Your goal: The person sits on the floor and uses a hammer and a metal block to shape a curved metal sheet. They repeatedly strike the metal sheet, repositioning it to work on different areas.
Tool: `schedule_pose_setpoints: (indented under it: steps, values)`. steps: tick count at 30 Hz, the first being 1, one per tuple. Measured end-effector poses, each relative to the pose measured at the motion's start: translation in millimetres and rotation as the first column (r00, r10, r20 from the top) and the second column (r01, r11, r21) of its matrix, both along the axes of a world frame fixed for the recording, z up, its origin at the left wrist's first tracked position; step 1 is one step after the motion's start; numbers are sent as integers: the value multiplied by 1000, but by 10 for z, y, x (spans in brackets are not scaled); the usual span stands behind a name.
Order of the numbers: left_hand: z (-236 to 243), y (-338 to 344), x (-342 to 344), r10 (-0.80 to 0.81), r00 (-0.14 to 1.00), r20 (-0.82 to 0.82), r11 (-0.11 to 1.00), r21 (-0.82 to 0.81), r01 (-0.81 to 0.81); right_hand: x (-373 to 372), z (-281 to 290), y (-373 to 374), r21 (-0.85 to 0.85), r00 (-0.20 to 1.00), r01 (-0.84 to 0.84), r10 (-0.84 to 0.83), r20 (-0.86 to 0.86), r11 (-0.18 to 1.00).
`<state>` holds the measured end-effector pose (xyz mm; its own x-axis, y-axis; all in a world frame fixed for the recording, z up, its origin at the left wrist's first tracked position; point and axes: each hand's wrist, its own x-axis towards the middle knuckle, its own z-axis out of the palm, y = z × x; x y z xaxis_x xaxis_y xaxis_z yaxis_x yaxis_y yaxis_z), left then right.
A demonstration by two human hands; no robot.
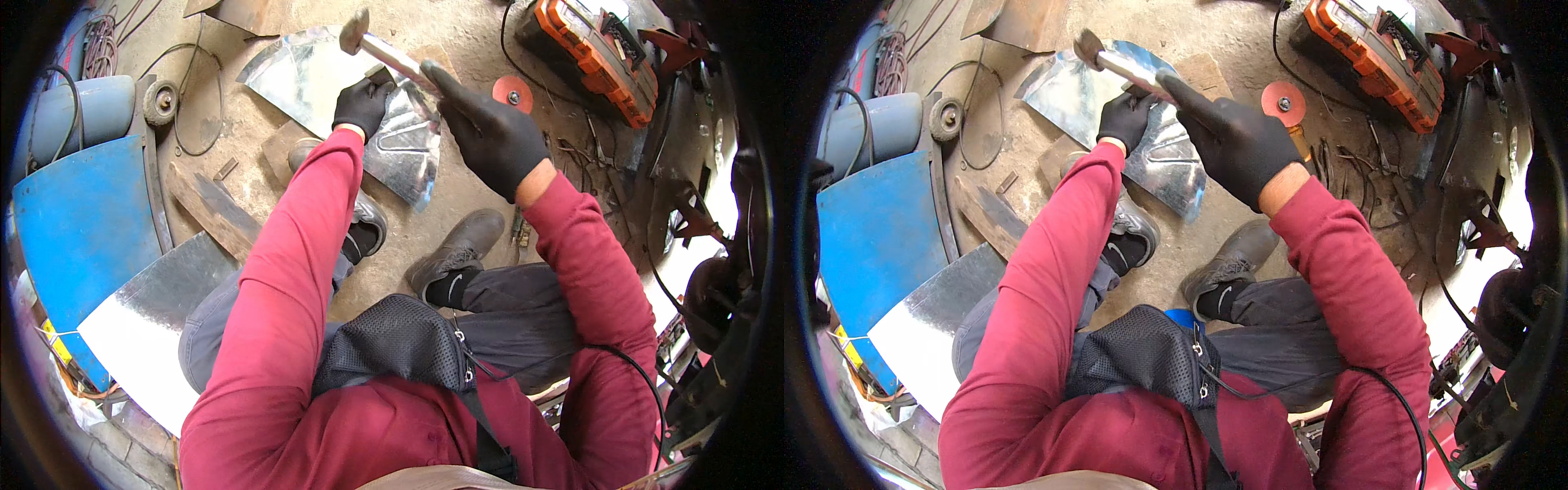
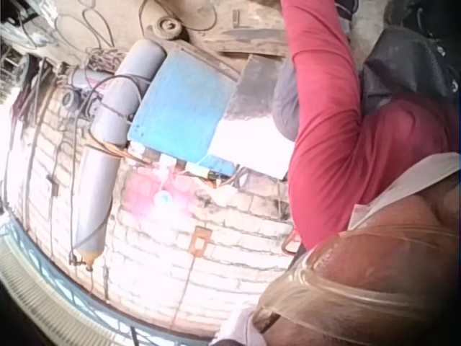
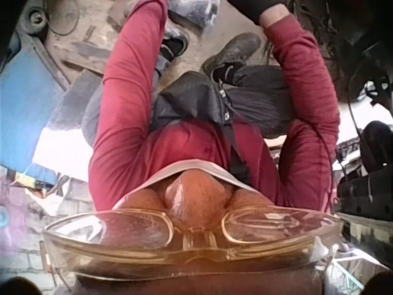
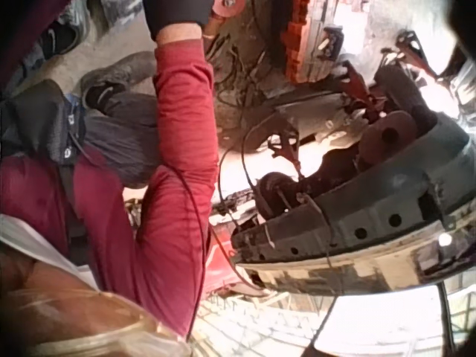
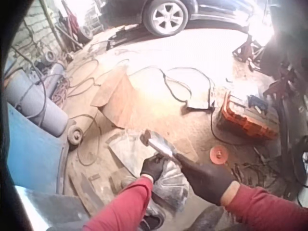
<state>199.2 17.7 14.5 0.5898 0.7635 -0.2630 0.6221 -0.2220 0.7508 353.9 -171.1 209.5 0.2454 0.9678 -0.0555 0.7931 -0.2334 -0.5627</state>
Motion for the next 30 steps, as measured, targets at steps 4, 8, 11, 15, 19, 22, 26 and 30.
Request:
schedule_pose_setpoints:
  steps: [4, 8, 11, 15, 19, 22, 26, 30]
  values:
    - [118, -13, 134, -37, 992, -121, 999, 30, 41, 120, -51, 4, -91, 998, 44, -41, 45, 995]
    - [-122, 101, -9, -32, 999, -10, 999, 40, 32, 25, 261, 161, 119, 996, 93, -94, -3, 989]
    - [-12, -8, 82, -33, 999, -22, 999, 32, 34, 48, 125, 40, 340, 999, 31, -34, 2, 940]
    - [176, 83, 115, -114, 992, -50, 993, 36, 115, 80, -107, -50, -173, 987, 141, -151, -47, 975]
    - [15, 579, -233, -83, 984, 158, 991, -87, 98, 73, -599, -189, -137, 914, 350, -370, -168, 927]
    - [719, 951, -475, -214, 977, 18, 968, -131, 215, -126, -851, -430, -280, 818, 483, -542, -194, 830]
    - [1793, 1404, -959, -463, 871, -163, 885, -40, 463, -541, -1826, -870, -56, 757, 635, -635, -152, 770]
    - [2787, 1461, -1747, -464, 730, -502, 804, 108, 585, -1207, -1941, -937, -229, 382, 836, -830, -407, 498]
